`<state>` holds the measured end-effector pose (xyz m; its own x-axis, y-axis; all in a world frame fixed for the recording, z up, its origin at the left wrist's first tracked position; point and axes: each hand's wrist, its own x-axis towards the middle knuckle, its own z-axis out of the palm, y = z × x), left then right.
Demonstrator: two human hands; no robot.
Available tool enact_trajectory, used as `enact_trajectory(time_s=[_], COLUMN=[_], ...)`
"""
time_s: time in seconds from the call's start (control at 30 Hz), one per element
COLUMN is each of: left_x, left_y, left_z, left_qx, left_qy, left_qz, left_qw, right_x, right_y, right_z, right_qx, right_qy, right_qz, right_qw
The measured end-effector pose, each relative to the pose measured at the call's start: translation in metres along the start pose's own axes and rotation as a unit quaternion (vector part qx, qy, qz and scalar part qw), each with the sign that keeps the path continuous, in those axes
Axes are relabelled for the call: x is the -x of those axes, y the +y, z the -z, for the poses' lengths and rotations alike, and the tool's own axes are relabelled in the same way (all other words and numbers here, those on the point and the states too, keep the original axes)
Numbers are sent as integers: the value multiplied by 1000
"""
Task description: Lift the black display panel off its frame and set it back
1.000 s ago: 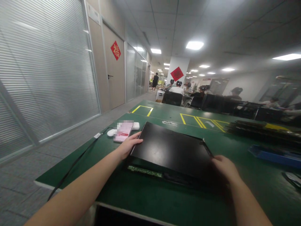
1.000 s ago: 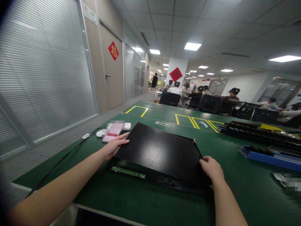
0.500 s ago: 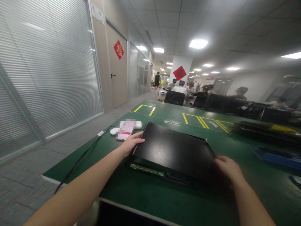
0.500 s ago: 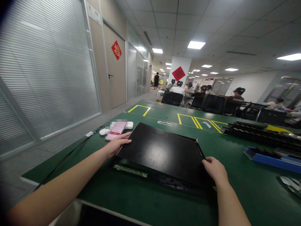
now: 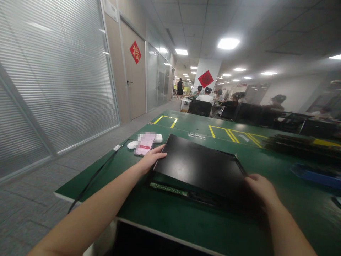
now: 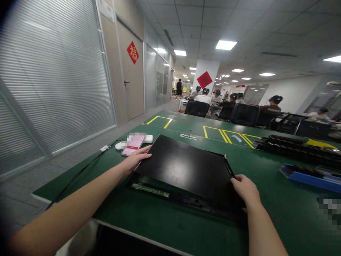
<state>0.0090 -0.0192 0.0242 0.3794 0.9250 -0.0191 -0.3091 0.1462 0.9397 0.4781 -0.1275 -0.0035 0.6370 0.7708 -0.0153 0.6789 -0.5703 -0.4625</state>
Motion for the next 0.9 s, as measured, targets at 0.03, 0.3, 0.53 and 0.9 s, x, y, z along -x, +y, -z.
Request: enact_trajectory(time_s=[0.03, 0.3, 0.53, 0.9], left_x=[0, 4, 7, 7], left_y=[0, 4, 7, 5], left_z=[0, -4, -10, -13], left_qx=[0, 25, 70, 80], left_qy=[-5, -31, -49, -41], left_qz=[-2, -33, -33, -54], left_qw=[1000, 999, 996, 995], right_x=[0, 0, -5, -3], right_y=[0, -1, 1, 1], right_z=[0, -1, -4, -6], right_qx=[-2, 0, -64, -179], right_qy=[-1, 1, 19, 31], right_qz=[-1, 1, -11, -31], right_qw=[1000, 1000, 998, 983])
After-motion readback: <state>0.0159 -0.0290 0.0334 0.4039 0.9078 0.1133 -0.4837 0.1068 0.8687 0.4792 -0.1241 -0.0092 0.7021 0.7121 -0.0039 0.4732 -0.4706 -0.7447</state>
